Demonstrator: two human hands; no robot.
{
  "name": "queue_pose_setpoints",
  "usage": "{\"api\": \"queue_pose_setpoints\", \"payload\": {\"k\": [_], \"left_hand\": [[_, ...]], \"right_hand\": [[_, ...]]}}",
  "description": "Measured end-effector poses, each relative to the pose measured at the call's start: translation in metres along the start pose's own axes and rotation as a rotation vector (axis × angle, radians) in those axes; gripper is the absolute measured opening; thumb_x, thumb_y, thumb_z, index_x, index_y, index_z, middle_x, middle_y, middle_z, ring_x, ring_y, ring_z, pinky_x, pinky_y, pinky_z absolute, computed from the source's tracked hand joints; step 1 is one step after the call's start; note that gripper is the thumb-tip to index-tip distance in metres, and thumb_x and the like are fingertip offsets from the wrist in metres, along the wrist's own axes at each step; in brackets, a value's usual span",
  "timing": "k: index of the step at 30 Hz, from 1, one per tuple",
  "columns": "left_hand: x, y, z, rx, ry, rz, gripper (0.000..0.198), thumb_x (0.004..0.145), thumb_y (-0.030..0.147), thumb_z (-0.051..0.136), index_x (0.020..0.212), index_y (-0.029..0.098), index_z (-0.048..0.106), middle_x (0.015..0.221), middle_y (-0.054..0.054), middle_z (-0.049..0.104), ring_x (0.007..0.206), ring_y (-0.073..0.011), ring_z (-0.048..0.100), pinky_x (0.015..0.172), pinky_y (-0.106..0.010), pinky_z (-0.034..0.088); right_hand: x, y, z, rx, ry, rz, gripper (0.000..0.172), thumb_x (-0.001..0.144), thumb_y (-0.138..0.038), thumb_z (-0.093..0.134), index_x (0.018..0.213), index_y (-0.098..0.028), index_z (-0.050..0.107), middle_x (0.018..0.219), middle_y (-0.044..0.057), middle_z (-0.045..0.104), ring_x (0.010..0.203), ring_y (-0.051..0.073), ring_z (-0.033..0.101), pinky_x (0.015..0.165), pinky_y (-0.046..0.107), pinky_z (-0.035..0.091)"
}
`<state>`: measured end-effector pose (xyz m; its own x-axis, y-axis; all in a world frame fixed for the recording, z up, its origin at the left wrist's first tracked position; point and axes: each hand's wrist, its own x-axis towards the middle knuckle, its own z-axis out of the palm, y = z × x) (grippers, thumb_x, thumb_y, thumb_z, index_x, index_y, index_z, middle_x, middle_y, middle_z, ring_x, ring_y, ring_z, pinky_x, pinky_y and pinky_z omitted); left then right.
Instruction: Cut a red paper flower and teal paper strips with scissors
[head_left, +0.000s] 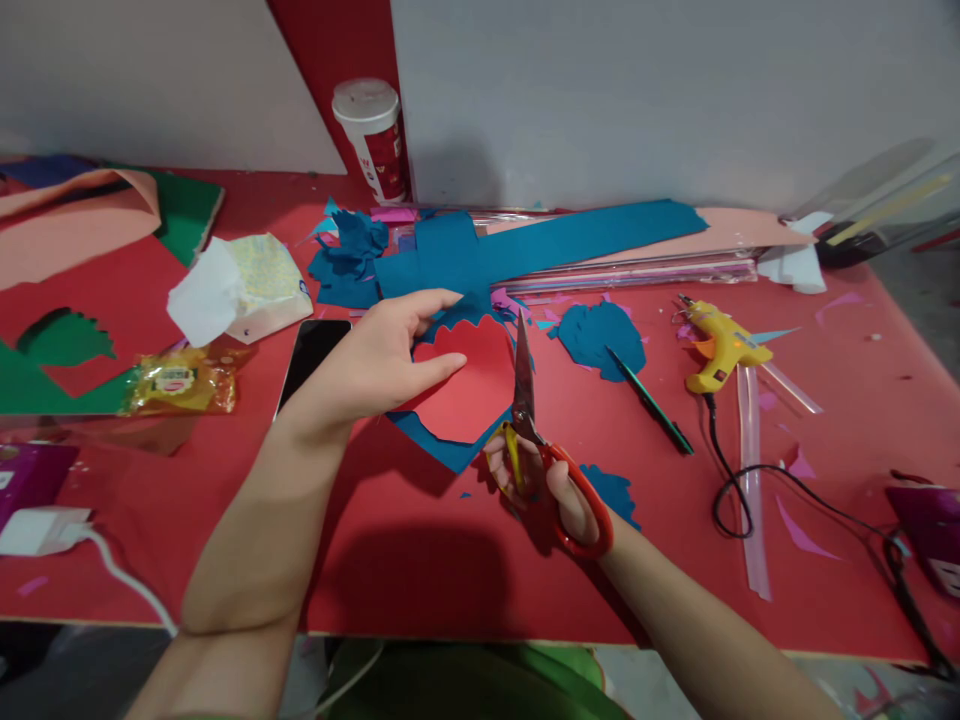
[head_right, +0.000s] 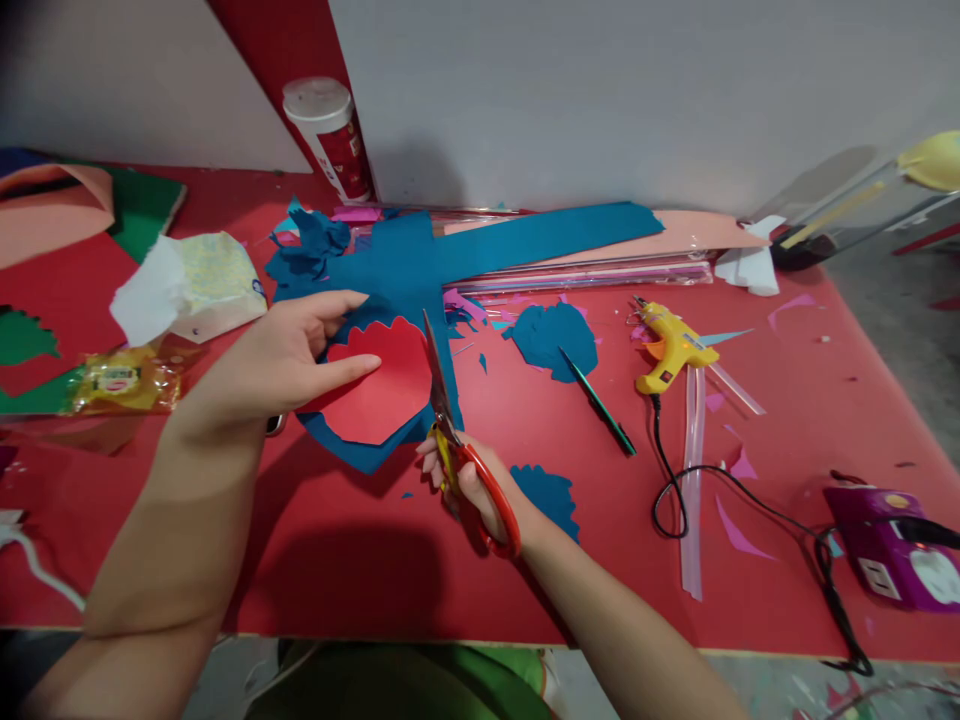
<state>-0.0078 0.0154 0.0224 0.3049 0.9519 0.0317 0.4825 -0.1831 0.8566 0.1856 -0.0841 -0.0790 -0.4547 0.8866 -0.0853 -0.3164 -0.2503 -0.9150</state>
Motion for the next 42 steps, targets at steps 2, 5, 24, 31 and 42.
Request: {"api": "queue_pose_setpoints", "payload": {"k": [2,5,24,31,42], "left_hand": [[0.000,-0.001,0.000,0.003,0.004,0.009,0.051,0.065,0.026,0.065,0.114,0.021,0.054,0.115,-0.006,0.058,0.106,-0.0234,0.054,0.092,-0.036,0.043],[0.000,-0.001,0.000,0.009,-0.004,0.013,0.051,0.065,0.027,0.065,0.115,0.022,0.053,0.115,-0.006,0.059,0.105,-0.0234,0.054,0.090,-0.036,0.043],[0.002,0.005,0.005,-0.022,-0.079,0.029,0.047,0.066,0.023,0.063,0.112,0.018,0.054,0.118,-0.009,0.057,0.107,-0.0253,0.053,0.092,-0.041,0.044],[0.003,0.005,0.006,-0.026,-0.091,0.013,0.046,0.066,0.022,0.062,0.112,0.017,0.055,0.122,-0.010,0.053,0.107,-0.0256,0.053,0.089,-0.040,0.046],[0.004,0.004,0.008,-0.060,-0.089,0.030,0.045,0.066,0.022,0.063,0.110,0.017,0.055,0.118,-0.009,0.056,0.106,-0.0241,0.054,0.090,-0.039,0.044]], "right_hand": [[0.001,0.000,0.001,0.024,-0.001,-0.017,0.064,0.074,-0.070,0.036,0.105,-0.016,0.053,0.070,0.002,0.045,0.049,0.010,0.036,0.043,0.024,0.031],[0.003,0.001,0.002,0.093,0.000,-0.026,0.063,0.074,-0.069,0.038,0.103,-0.016,0.053,0.068,0.000,0.042,0.047,0.009,0.034,0.041,0.023,0.031],[0.002,0.001,0.006,0.194,-0.009,0.002,0.051,0.072,-0.069,0.043,0.076,-0.018,0.047,0.061,-0.003,0.034,0.045,0.008,0.029,0.041,0.024,0.028],[0.004,-0.002,0.008,0.221,-0.019,0.009,0.052,0.071,-0.070,0.042,0.074,-0.018,0.046,0.061,-0.004,0.033,0.044,0.007,0.028,0.040,0.023,0.027],[0.005,-0.008,0.012,0.218,-0.026,0.012,0.054,0.069,-0.072,0.042,0.069,-0.018,0.044,0.058,-0.004,0.034,0.044,0.007,0.027,0.040,0.023,0.027]]}}
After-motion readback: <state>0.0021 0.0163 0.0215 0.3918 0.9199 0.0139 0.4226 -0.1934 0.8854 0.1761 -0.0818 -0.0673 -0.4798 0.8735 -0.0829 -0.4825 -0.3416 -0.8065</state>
